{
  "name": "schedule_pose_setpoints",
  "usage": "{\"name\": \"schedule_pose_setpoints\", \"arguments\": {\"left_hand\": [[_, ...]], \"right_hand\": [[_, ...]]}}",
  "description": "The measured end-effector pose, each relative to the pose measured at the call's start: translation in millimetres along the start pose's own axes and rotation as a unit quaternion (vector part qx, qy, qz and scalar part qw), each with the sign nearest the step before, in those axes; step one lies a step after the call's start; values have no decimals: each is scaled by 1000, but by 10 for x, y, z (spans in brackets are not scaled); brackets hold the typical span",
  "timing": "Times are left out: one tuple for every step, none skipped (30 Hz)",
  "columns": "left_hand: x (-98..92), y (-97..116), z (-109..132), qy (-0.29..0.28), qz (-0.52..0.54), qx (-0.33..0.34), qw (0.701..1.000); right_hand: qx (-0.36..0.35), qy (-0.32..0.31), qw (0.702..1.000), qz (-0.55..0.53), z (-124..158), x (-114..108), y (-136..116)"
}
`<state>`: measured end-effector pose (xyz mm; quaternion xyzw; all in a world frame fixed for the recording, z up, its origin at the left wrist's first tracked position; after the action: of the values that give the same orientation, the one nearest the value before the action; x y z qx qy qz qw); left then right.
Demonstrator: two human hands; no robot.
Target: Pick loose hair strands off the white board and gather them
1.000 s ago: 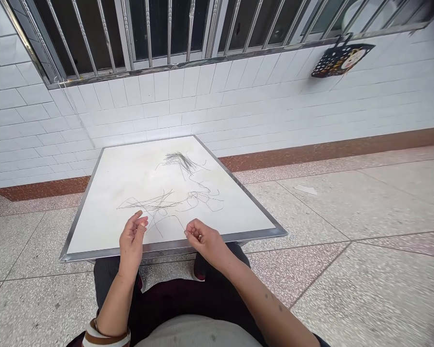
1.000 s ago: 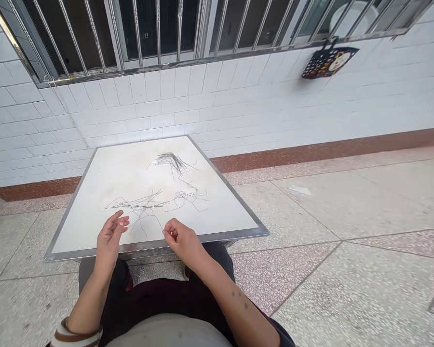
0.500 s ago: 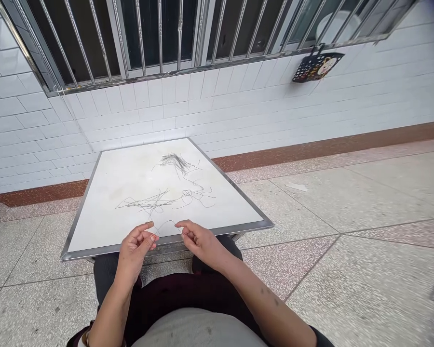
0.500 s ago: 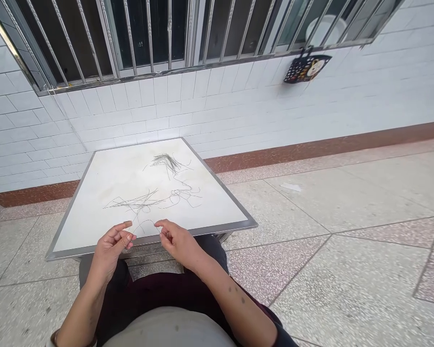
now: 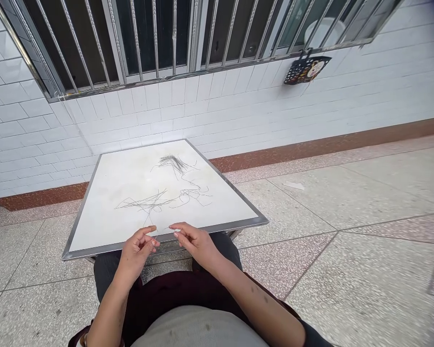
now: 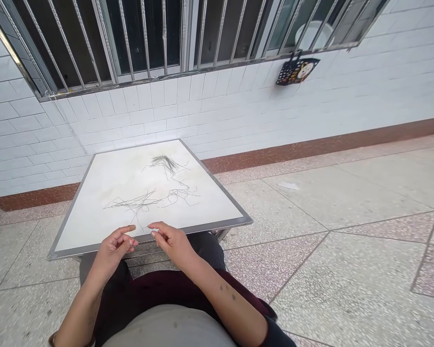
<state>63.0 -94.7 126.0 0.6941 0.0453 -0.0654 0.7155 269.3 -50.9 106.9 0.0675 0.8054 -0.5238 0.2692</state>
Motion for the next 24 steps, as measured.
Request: {"name": "schedule_pose_setpoints", "arguments": {"left_hand": [[-7,22,13,4,-48,12,999],[-11,51,25,12,-99,25,995],[-9,86,33,19,-145,37,989],[2,121,38,23,-182,46,982],[21,153,39,24,-205,53,977],[49,178,35,21,-216,59,974],[85,195,29,16,-218,63,974],[124,202,22,10,-213,67,975],[165,201,14,6,-203,71,977],[205,195,8,3,-189,77,979],[240,186,4,3,-176,82,981],[271,178,3,3,-164,87,983],[295,171,5,4,-155,89,984],[313,168,8,8,-147,89,985],[326,167,12,14,-140,87,986],[333,167,15,21,-134,82,987],[338,166,17,29,-126,76,989],[341,164,15,36,-116,70,990],[343,159,11,42,-103,64,992],[347,150,5,47,-87,59,993],[354,138,-4,49,-66,56,995],[363,125,-13,50,-43,53,996],[374,112,-21,50,-18,51,997],[387,101,-27,50,7,49,998]], "right_hand": [[-7,-8,1000,6,9,-1,-11],[-14,-18,1000,14,18,-2,-25],[-21,-29,999,23,26,-2,-42],[-29,-40,998,29,35,1,-59],[-37,-49,998,34,44,8,-77],[-45,-56,997,37,53,18,-92],[-52,-61,996,39,61,31,-104],[-58,-64,995,43,69,45,-113],[-63,-65,995,48,76,59,-118],[-67,-63,994,55,83,72,-118],[-68,-61,994,63,91,84,-115],[-69,-55,994,70,98,93,-110],[-69,-48,994,76,106,99,-102],[-70,-41,994,79,116,104,-94],[-74,-35,993,81,126,108,-87],[-81,-29,993,83,137,112,-81],[-89,-23,992,86,148,116,-77],[-97,-17,991,91,160,122,-74],[-103,-14,990,99,172,130,-73],[-108,-10,988,108,184,140,-72],[-113,-6,986,119,195,153,-74],[-117,-2,985,130,204,168,-76],[-122,3,982,141,213,184,-80],[-125,10,980,153,220,200,-86]]}}
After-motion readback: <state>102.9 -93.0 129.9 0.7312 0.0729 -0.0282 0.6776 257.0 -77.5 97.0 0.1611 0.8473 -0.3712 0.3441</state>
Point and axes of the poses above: each hand's wrist, its own z-axis away from the middle knuckle, its own x-axis out of the palm, y = z × x, the point moved 1 cm from there along -z, towards the middle knuckle, and after that the axes turned 1 degree about z, right-handed, at the moved point
